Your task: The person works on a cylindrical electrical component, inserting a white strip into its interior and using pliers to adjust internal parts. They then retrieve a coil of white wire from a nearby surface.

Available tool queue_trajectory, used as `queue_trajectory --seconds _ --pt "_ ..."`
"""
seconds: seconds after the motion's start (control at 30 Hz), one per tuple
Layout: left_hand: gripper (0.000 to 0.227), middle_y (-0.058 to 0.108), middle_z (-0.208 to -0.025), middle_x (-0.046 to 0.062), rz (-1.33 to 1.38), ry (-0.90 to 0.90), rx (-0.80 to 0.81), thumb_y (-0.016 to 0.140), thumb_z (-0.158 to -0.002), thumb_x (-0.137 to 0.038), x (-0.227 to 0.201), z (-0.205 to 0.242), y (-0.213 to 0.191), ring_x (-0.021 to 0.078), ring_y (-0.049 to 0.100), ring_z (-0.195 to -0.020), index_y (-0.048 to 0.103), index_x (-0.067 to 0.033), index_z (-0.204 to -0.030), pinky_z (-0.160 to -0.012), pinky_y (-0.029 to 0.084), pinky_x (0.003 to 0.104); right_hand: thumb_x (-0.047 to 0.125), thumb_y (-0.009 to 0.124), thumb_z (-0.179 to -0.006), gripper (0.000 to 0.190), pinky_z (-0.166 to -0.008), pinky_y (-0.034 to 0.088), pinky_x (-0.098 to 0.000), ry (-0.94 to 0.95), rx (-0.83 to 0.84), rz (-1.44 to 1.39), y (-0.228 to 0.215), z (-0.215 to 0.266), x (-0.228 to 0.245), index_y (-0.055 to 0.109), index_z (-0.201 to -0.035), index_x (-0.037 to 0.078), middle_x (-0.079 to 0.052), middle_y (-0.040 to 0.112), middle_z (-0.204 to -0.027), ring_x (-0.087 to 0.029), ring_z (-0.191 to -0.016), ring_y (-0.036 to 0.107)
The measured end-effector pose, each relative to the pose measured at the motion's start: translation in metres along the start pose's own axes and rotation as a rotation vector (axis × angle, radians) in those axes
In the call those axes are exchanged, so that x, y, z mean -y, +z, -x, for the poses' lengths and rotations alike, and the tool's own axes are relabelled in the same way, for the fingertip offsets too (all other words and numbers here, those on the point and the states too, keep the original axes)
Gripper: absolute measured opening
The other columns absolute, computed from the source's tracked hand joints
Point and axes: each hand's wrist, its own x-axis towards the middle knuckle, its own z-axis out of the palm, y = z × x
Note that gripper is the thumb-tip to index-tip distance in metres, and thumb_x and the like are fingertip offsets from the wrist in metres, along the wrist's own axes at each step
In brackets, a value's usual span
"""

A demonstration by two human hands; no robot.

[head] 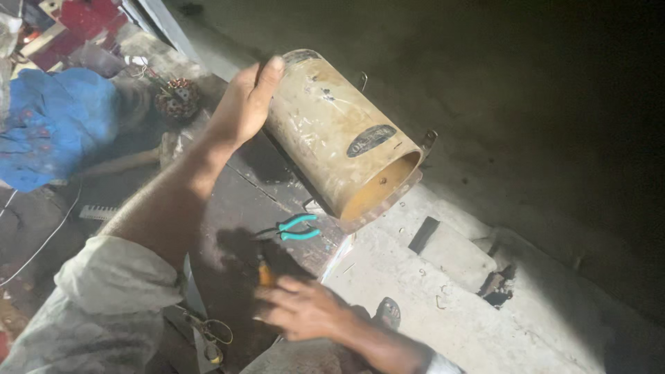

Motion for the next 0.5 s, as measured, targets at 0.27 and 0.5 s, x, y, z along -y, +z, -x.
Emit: queue_trajectory --seconds 0.27,0.5 --pt "0.067 0.074 -0.120 0.014 0.009 -0.281 -0.046 0.041 -0.105 -0.056 0.002 0.002 0.000 0.0181 0.065 -0.113 0.068 0.0014 -0.127 -0.098 0.049 0.034 0.039 0.075 -0.085 0.035 -0.118 0.039 -0.0566 0.012 -0.043 0.200 0.043 -0.037 -0.018 0.067 -0.110 0.016 -0.013 0.057 -0.142 -0.032 -0.140 0.049" --pt "0.065 0.069 -0.130 0.010 0.407 -0.492 0.247 0.051 -0.100 -0.050 0.012 -0.005 -0.022 0.0154 0.059 -0.120 0.056 0.0002 -0.142 -0.102 0.043 0.032 0.032 0.075 -0.079 0.047 -0.110 0.037 -0.0598 0.480 -0.072 0.338 -0.005 -0.024 -0.068 0.068 -0.117 0.007 -0.017 0.054 -0.146 -0.036 -0.141 0.045"
